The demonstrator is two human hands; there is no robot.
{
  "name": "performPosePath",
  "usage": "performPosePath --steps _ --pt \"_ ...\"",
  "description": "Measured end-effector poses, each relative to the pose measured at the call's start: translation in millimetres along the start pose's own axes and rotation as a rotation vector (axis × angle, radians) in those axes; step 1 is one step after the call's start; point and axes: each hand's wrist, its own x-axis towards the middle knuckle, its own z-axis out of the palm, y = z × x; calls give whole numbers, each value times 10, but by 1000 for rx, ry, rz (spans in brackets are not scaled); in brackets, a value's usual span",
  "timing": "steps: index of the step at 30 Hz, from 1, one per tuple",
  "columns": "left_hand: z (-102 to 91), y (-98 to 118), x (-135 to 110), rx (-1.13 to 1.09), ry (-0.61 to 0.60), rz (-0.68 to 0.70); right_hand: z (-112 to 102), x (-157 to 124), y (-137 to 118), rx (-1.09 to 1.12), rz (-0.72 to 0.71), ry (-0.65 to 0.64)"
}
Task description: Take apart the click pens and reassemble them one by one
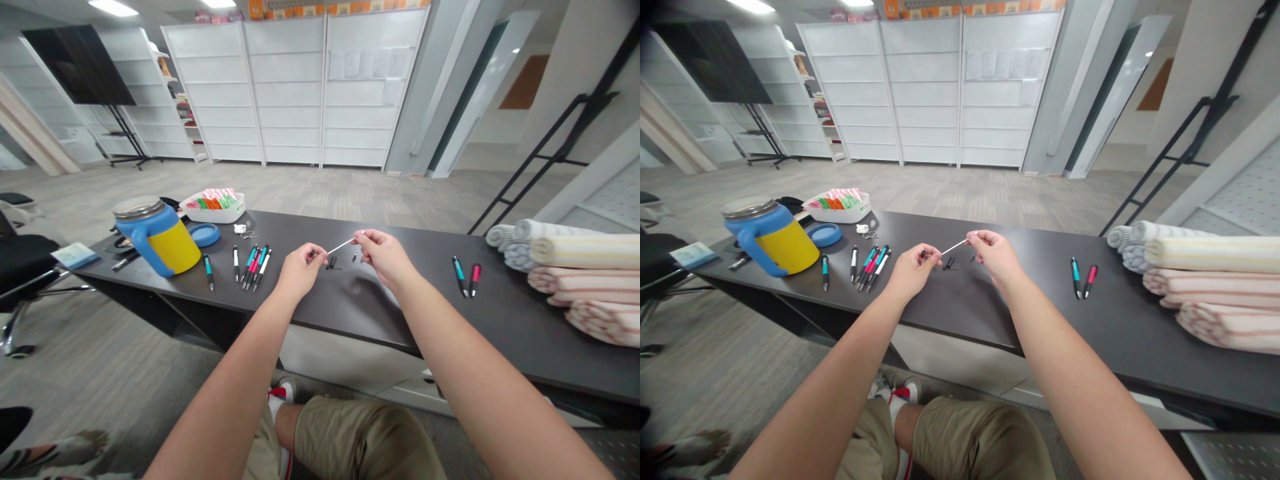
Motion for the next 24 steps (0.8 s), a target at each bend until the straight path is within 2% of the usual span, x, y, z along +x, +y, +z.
performPosePath --steps 5,14,24 --pt "1 10 -5 -31 -39 31 -1 -3 2 -7 -22 2" --pt "25 33 -25 -89 -190 57 15 -15 -10 -47 -45 -25" --pt "9 51 -36 -27 -229 98 52 -45 -32 -110 -99 -66"
